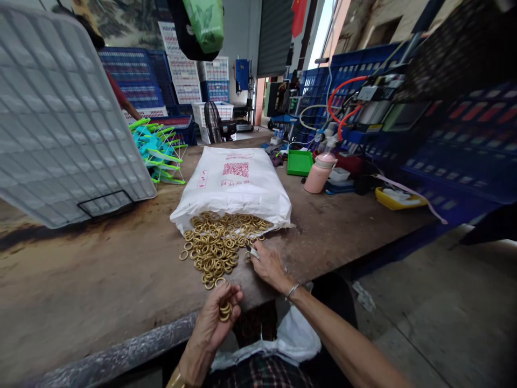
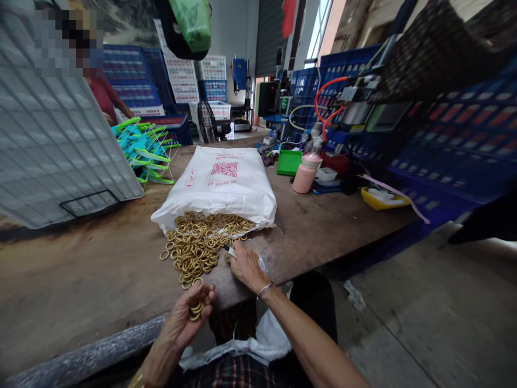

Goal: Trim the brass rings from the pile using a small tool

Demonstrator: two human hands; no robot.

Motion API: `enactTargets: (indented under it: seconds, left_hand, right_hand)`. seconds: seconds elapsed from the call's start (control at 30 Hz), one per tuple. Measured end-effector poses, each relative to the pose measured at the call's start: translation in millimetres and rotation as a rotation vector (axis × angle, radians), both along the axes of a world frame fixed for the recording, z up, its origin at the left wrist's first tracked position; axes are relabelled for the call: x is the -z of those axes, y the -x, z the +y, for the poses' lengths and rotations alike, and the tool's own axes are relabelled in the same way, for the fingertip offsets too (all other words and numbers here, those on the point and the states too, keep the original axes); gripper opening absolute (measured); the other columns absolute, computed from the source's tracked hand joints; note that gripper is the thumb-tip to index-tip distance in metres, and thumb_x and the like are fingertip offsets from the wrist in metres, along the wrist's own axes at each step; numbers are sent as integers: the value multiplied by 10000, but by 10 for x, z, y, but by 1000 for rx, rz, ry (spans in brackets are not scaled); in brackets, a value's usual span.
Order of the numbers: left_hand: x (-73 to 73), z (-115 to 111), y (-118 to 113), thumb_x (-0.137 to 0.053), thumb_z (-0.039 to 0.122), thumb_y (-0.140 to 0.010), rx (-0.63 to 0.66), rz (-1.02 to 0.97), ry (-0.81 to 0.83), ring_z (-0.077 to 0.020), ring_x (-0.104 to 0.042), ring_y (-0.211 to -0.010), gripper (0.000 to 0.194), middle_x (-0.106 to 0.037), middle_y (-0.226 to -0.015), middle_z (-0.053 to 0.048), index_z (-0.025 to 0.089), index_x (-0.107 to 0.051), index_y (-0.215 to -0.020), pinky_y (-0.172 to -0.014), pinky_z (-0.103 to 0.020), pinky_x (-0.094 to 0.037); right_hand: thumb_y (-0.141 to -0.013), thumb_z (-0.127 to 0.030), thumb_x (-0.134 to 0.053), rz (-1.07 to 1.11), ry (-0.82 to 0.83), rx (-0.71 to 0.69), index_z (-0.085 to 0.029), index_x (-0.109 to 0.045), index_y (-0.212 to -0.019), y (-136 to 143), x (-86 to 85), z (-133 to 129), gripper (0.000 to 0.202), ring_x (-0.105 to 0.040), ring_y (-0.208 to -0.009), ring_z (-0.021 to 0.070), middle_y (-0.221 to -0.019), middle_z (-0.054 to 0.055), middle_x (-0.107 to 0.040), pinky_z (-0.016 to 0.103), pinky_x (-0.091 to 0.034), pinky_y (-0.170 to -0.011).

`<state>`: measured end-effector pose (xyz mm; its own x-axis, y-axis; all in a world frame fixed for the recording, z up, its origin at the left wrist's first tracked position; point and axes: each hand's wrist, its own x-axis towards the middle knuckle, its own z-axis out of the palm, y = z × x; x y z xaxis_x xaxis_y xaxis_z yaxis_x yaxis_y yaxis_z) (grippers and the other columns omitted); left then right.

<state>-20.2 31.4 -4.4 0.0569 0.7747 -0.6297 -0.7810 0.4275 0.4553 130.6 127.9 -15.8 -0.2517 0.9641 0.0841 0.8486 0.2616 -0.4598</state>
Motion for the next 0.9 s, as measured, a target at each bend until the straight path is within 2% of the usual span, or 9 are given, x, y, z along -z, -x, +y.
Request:
enactTargets:
  seconds: [0.2,0.43,0.57,0.77,0.9]
  left_hand:
    - [-35,58,-9,-766,203,-617,56,59,-150,-69,-562,-499,296,-594,-637,30,160,-528,-787,-350,-112,-340]
    - [-4,47,-34,-792,375,-578,116,156,-194,-24,-436,-399,421,-513,-555,68,154,-538,-831,-338,-100,-249]
    - [24,43,-32,-793,389,-577,146,141,-179,-4,-386,-366,424,-492,-539,81,164,-475,-745,-336,-96,-197]
    - [-11,19,-32,-766,380,-623,228,97,-198,0,-361,-357,393,-472,-545,85,163,-489,-799,-335,-103,-163]
    - [-14,0,-30,-751,421,-634,240,168,-246,-7,-364,-367,391,-482,-566,79,168,-494,-786,-333,-114,-188]
  right_hand:
    - [-840,-192,-423,301,-57,-168,-201,-488,-875,59,8,-355,75,-531,-655,153,-719,10,-570,243,-354,-612]
    - [-839,-200,-430,334,-43,-258,-207,-493,-918,102,0,-527,102,-559,-697,166,-767,24,-593,258,-392,-650]
    - [-833,-193,-416,348,-17,-247,-206,-498,-913,120,-12,-527,115,-558,-698,170,-753,24,-586,265,-403,-661]
    - [-857,-235,-408,448,49,-190,-207,-505,-870,153,-79,-552,101,-539,-630,146,-705,5,-569,249,-399,-621]
    - [-881,-273,-401,562,141,-199,-197,-508,-810,161,-162,-557,149,-497,-590,115,-650,-28,-542,219,-384,-579]
